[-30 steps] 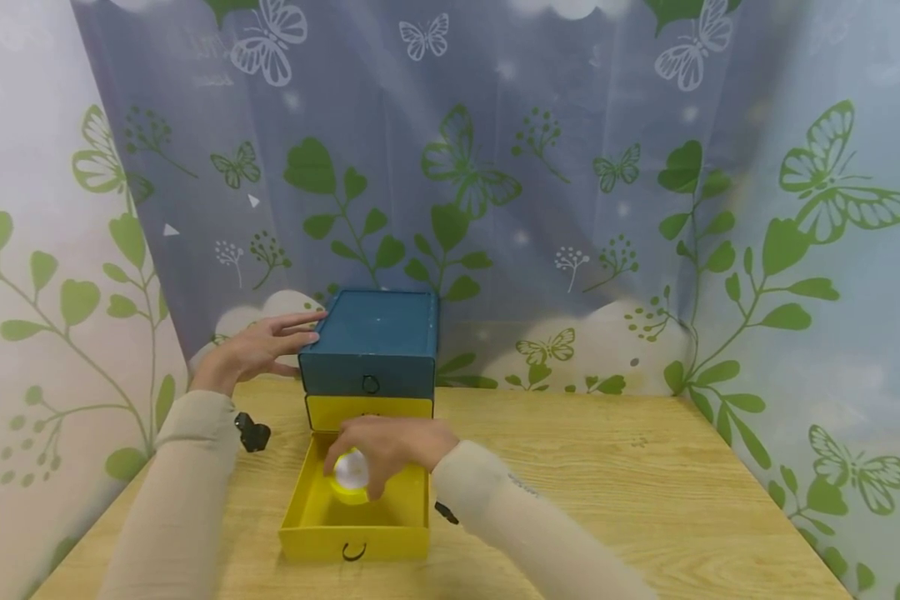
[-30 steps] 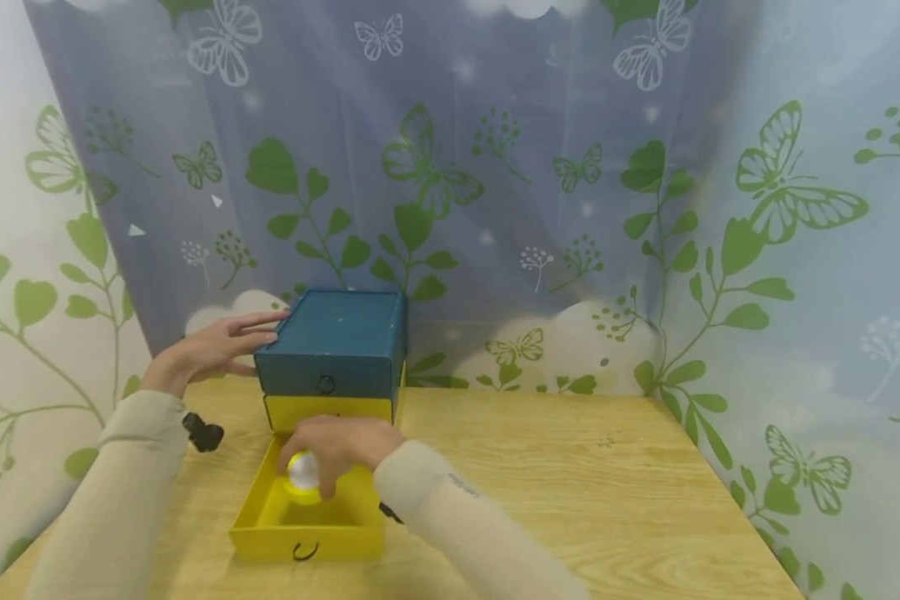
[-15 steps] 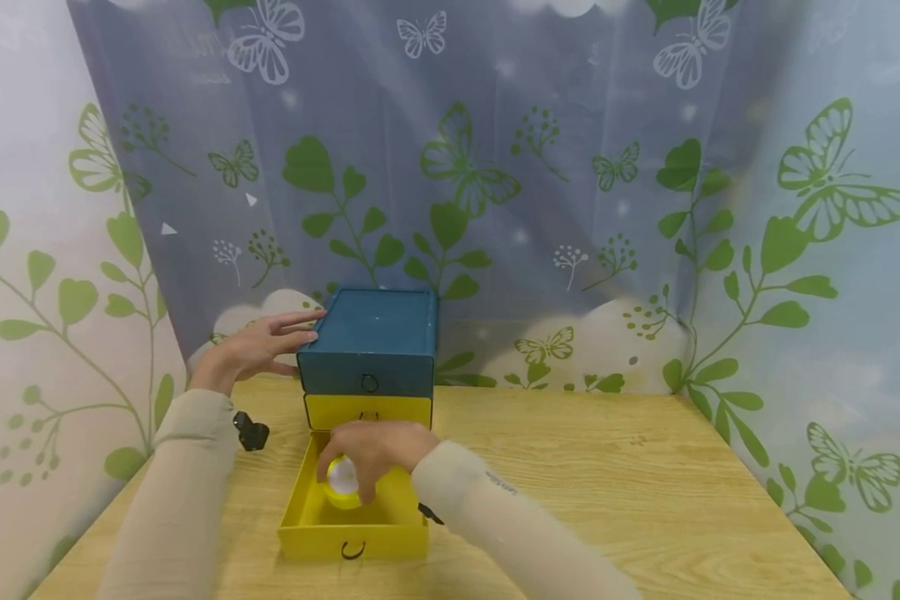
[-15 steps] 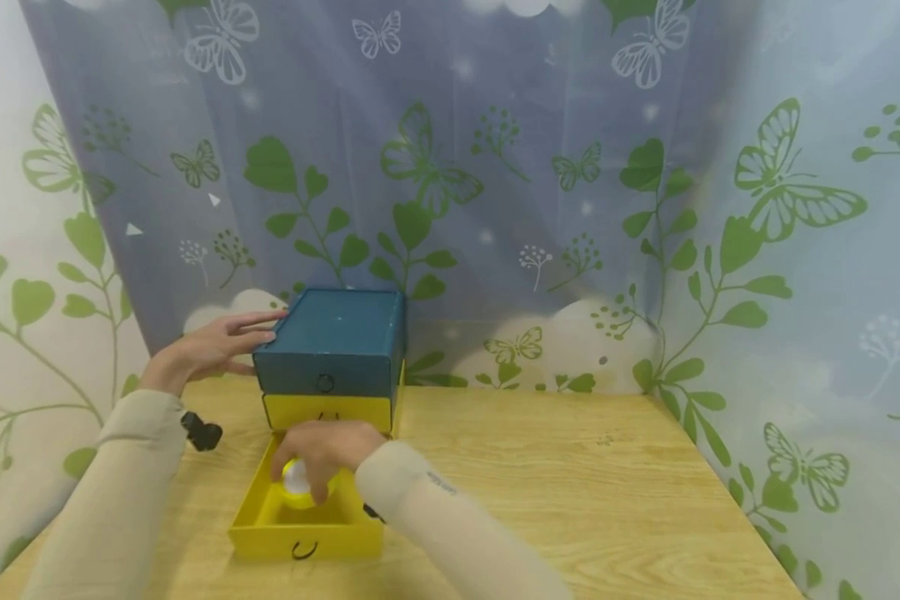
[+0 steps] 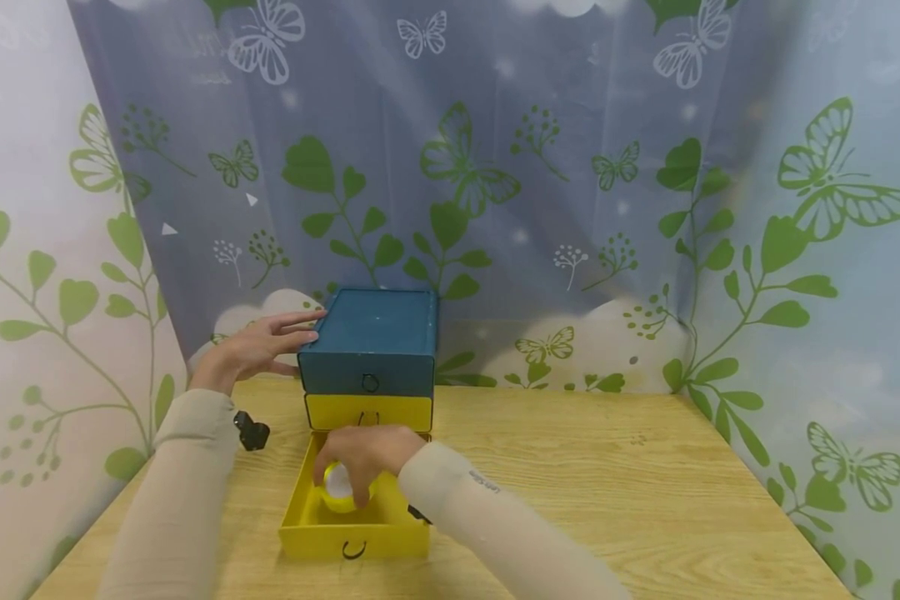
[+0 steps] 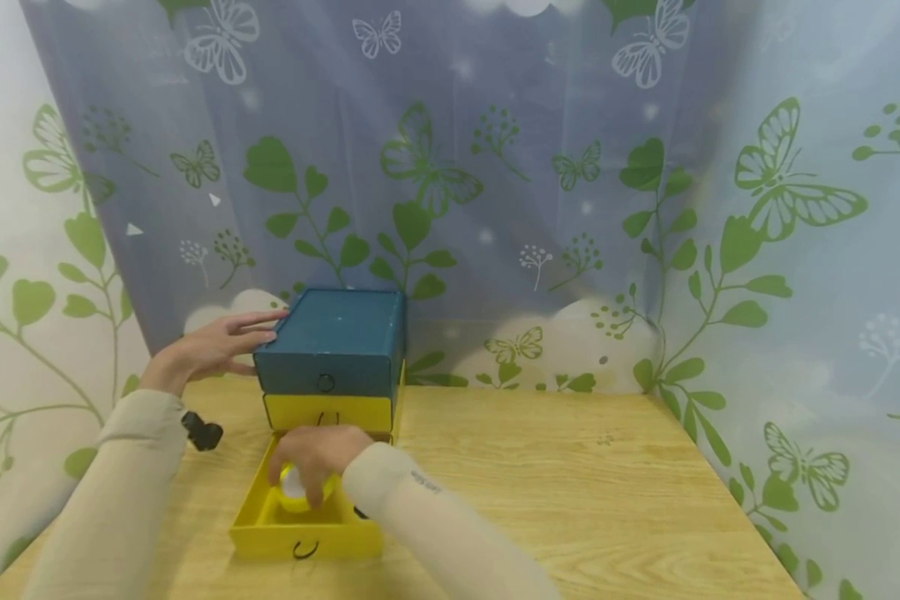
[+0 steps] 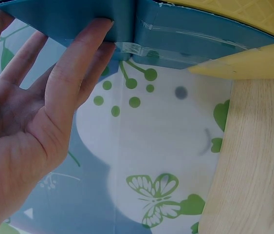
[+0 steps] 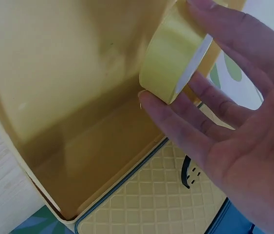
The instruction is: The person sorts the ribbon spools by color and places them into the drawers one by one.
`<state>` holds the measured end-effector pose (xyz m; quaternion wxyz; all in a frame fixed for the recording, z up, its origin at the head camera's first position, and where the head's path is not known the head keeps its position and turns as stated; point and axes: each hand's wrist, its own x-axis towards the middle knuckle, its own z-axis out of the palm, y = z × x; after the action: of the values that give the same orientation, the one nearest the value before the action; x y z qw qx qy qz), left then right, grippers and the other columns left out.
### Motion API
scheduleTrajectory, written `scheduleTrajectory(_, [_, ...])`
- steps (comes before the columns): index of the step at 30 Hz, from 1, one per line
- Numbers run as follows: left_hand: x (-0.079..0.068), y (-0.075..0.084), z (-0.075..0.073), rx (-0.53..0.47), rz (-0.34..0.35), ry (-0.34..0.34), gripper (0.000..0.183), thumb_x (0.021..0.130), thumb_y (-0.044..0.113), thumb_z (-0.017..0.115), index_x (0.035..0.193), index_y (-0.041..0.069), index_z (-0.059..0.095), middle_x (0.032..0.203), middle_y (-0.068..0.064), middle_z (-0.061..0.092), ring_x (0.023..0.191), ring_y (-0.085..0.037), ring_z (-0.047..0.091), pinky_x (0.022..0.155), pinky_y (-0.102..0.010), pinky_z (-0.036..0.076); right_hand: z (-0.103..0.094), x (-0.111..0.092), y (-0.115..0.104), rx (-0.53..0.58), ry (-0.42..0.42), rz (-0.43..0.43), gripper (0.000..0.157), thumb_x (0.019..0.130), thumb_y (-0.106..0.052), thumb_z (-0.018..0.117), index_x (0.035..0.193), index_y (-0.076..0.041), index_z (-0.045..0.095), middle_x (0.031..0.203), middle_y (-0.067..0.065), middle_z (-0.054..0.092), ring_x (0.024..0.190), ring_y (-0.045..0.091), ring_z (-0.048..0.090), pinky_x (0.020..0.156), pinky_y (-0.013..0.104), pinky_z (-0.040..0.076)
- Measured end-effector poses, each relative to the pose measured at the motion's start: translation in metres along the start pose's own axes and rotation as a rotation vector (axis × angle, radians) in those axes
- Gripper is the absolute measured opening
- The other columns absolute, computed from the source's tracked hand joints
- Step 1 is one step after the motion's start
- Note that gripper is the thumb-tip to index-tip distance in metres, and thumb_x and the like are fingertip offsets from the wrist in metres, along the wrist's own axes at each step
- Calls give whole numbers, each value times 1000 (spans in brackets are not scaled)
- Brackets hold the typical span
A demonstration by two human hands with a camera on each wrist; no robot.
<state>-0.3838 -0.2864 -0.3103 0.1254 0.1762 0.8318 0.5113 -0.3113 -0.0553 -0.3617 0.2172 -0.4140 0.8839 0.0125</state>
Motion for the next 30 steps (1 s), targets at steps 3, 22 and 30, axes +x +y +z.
scheduleTrajectory(3, [0,0,0,0,0,0,73,105,41,60,166,25,23,175,-14,4,159,-47,14,112,-65,45,1,0,-1,-15,-1,18,66,77,-17,93,130,-45,67,141,-19,57,120,3,53,108,27,50])
scheduleTrajectory(22, [0,-1,1,5,3,-2,73,105,41,60,166,26,23,175,-15,5,158,-48,15,111,-65,45,4,3,1,2,-30,33,68,79,-19,92,136,-42,64,144,-18,57,122,3,55,102,26,54])
scheduleTrajectory(30, [0,-1,0,6,-2,9,74,104,42,61,166,27,24,175,-15,6,158,-47,15,112,-66,45,-2,-11,2,87,-11,-42,58,83,-16,88,135,-32,67,141,-10,63,129,10,59,103,25,54])
